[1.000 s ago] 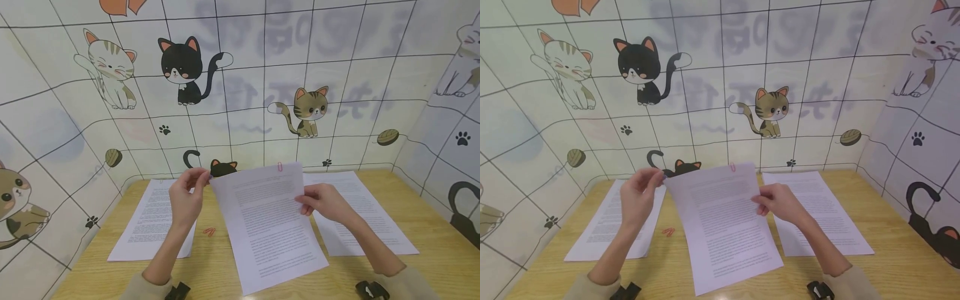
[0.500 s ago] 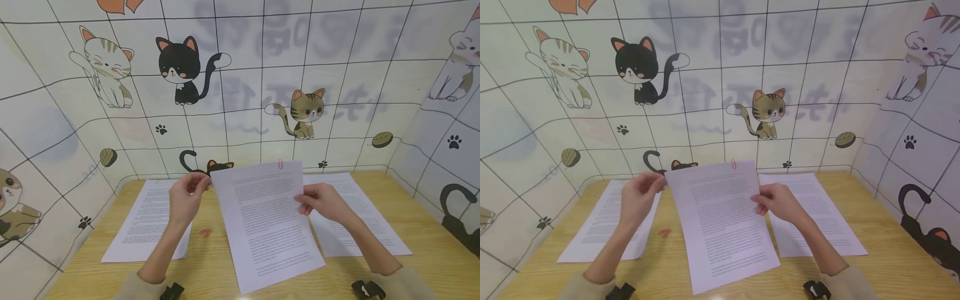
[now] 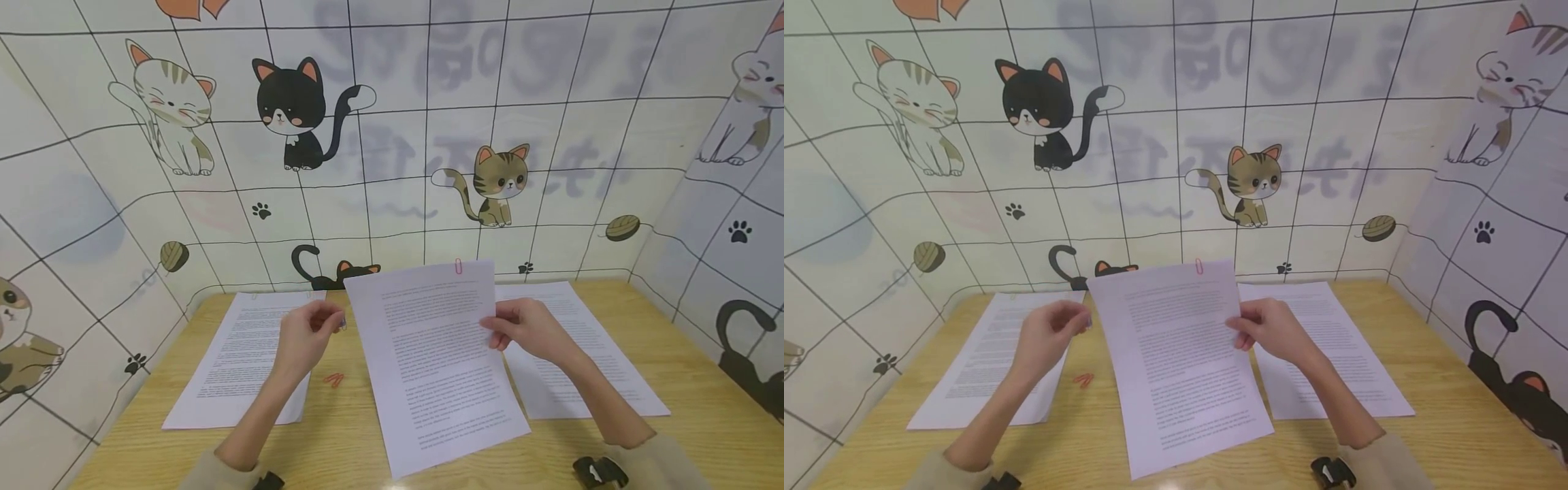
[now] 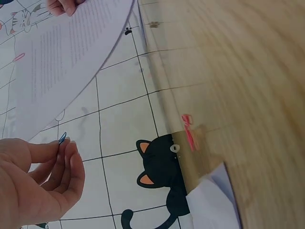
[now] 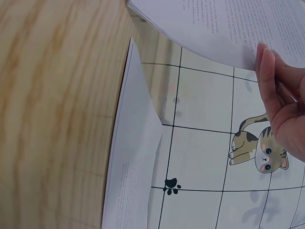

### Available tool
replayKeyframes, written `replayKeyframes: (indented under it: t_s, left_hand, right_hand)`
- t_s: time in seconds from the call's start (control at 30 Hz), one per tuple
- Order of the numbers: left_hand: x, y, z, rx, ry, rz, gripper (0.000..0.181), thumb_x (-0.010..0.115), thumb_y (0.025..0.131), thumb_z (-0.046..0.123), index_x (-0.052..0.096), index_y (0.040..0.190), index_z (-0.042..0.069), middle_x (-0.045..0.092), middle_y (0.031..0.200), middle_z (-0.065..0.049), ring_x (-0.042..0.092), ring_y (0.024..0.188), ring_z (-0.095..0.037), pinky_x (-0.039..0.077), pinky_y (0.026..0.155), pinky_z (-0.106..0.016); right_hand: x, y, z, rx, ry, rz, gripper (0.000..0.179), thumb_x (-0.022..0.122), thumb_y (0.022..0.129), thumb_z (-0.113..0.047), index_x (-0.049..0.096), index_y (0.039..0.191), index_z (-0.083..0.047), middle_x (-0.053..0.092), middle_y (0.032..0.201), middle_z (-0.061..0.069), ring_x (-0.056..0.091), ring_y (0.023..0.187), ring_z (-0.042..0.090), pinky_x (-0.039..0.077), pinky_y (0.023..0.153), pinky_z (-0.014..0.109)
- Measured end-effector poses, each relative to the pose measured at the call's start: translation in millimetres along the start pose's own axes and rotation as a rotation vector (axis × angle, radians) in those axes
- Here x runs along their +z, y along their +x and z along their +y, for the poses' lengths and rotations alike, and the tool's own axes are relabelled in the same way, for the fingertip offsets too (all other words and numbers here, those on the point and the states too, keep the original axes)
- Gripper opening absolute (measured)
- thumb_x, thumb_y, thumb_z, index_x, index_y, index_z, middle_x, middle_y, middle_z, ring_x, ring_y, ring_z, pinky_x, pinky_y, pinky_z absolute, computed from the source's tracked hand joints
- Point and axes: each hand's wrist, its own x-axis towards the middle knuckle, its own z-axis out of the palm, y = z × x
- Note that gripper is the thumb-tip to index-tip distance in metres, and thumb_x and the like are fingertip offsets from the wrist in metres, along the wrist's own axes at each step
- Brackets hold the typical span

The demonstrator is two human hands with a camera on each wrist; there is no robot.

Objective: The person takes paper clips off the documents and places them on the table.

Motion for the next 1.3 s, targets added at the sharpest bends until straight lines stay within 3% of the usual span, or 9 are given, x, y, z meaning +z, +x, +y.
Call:
replayKeyframes:
  t_s: [0.2,0.37,0.53,0.8,1.0,1.3]
  left_hand:
    - [-2.9,-3.8,-11.8,-0.049,0.047,-0.116,0.004,0.070,0.094,0.004,0.073,0.093,0.003,0.071,0.079,-0.002,0.065,0.072,-0.016,0.051,0.063,-0.023]
    - [-6.5,-4.9,-19.6,-0.075,0.079,-0.182,0.003,0.069,0.094,0.004,0.073,0.093,0.004,0.070,0.079,-0.004,0.063,0.072,-0.018,0.049,0.063,-0.024]
    - [-10.4,-6.6,-24.9,-0.089,0.089,-0.215,0.004,0.069,0.094,0.004,0.072,0.092,0.002,0.069,0.078,-0.006,0.064,0.074,-0.024,0.049,0.063,-0.025]
    - [-13.9,-9.2,-36.6,-0.121,0.158,-0.263,0.005,0.069,0.094,0.004,0.072,0.090,0.003,0.068,0.074,0.000,0.062,0.068,-0.013,0.049,0.062,-0.025]
    - [-17.4,-10.3,-40.8,-0.133,0.212,-0.306,0.006,0.072,0.090,0.002,0.072,0.085,0.005,0.068,0.070,-0.001,0.062,0.065,-0.014,0.046,0.057,-0.027]
    - [-23.2,-11.2,-44.1,-0.143,0.252,-0.376,0.005,0.074,0.087,0.001,0.072,0.084,0.003,0.068,0.071,-0.003,0.062,0.062,-0.016,0.046,0.056,-0.028]
  right_hand:
    - [0,-1.0,-2,0.017,0.009,0.002,0.014,0.068,0.096,-0.009,0.071,0.106,0.001,0.067,0.068,0.002,0.067,0.062,0.027,0.053,0.059,0.025]
    - [0,-1.3,-4,0.015,0.031,-0.001,0.018,0.068,0.096,-0.010,0.070,0.110,0.002,0.068,0.070,0.003,0.066,0.062,0.023,0.053,0.059,0.024]
    - [-1,-1.2,-5,0.021,0.039,0.000,0.018,0.068,0.096,-0.008,0.070,0.110,0.003,0.068,0.070,0.004,0.066,0.062,0.028,0.053,0.059,0.024]
    - [-1,-0.2,-4,0.022,0.040,-0.005,0.018,0.068,0.096,-0.008,0.070,0.110,0.004,0.067,0.070,0.004,0.066,0.061,0.026,0.055,0.059,0.025]
    - [-1,-1.1,-4,0.012,0.040,-0.008,0.017,0.069,0.096,-0.009,0.070,0.109,0.003,0.067,0.069,0.004,0.066,0.062,0.031,0.054,0.059,0.024]
    - [-1,-1.8,-4,0.013,0.040,-0.013,0.018,0.069,0.096,-0.008,0.070,0.110,0.003,0.067,0.070,0.004,0.065,0.060,0.022,0.054,0.059,0.024]
